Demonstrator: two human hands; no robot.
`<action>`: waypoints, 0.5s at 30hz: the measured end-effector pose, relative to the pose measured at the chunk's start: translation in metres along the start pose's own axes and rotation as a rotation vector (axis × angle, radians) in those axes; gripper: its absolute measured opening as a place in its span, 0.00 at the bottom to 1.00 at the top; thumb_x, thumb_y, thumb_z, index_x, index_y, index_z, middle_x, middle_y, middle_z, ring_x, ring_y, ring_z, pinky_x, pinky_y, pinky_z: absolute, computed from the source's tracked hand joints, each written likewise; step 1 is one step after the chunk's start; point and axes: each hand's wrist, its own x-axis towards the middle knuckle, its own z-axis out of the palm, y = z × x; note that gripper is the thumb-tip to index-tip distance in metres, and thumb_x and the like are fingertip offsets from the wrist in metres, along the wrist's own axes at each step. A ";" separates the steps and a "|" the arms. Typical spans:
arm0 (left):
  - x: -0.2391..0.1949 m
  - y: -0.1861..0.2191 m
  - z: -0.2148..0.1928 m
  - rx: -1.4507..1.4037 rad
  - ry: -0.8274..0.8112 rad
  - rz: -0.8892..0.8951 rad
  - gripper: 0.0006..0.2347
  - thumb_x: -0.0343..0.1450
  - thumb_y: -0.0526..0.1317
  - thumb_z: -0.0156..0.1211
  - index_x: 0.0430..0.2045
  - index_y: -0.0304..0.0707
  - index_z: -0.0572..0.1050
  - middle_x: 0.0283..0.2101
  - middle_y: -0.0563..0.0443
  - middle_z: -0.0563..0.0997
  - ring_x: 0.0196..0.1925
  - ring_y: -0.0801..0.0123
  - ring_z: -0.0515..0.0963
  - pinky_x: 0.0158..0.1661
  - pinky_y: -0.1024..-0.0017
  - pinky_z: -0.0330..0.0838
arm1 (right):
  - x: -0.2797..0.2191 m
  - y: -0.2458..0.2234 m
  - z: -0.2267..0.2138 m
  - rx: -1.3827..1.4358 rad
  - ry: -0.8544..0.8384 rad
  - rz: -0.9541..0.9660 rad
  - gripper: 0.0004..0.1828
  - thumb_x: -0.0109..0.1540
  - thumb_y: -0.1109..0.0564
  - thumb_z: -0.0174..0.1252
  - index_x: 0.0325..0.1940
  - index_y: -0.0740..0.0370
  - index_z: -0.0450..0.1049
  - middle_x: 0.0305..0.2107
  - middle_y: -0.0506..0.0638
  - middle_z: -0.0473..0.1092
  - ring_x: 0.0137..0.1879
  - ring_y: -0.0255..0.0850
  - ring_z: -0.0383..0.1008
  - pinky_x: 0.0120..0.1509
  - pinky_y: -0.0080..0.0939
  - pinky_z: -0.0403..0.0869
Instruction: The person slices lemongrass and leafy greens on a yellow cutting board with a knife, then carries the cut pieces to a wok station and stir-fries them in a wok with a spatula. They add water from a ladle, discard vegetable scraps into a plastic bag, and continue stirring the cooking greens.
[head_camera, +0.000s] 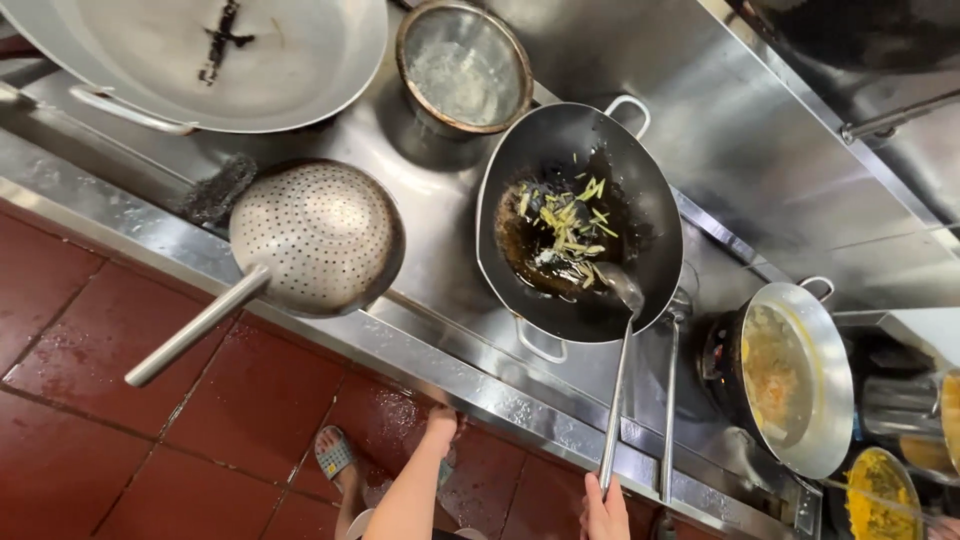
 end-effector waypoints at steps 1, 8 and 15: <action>0.003 0.000 -0.001 -0.009 0.000 0.004 0.08 0.77 0.36 0.43 0.39 0.37 0.72 0.26 0.51 0.80 0.23 0.72 0.74 0.25 0.73 0.65 | 0.003 0.001 -0.003 -0.005 -0.004 -0.007 0.11 0.66 0.49 0.54 0.46 0.57 0.67 0.12 0.45 0.54 0.11 0.34 0.50 0.13 0.40 0.50; -0.024 0.048 -0.047 0.268 -0.046 -0.023 0.10 0.75 0.44 0.51 0.35 0.39 0.77 0.26 0.52 0.81 0.23 0.70 0.77 0.26 0.69 0.67 | 0.002 -0.005 0.015 -0.322 0.240 -0.318 0.15 0.67 0.49 0.59 0.37 0.63 0.71 0.14 0.47 0.66 0.14 0.33 0.62 0.18 0.35 0.61; -0.070 0.089 -0.277 0.216 0.211 0.412 0.15 0.71 0.45 0.60 0.41 0.29 0.82 0.30 0.42 0.83 0.28 0.68 0.81 0.28 0.68 0.75 | -0.072 -0.114 0.149 0.195 -0.317 -0.287 0.10 0.66 0.51 0.55 0.41 0.60 0.67 0.15 0.44 0.59 0.15 0.31 0.55 0.17 0.34 0.55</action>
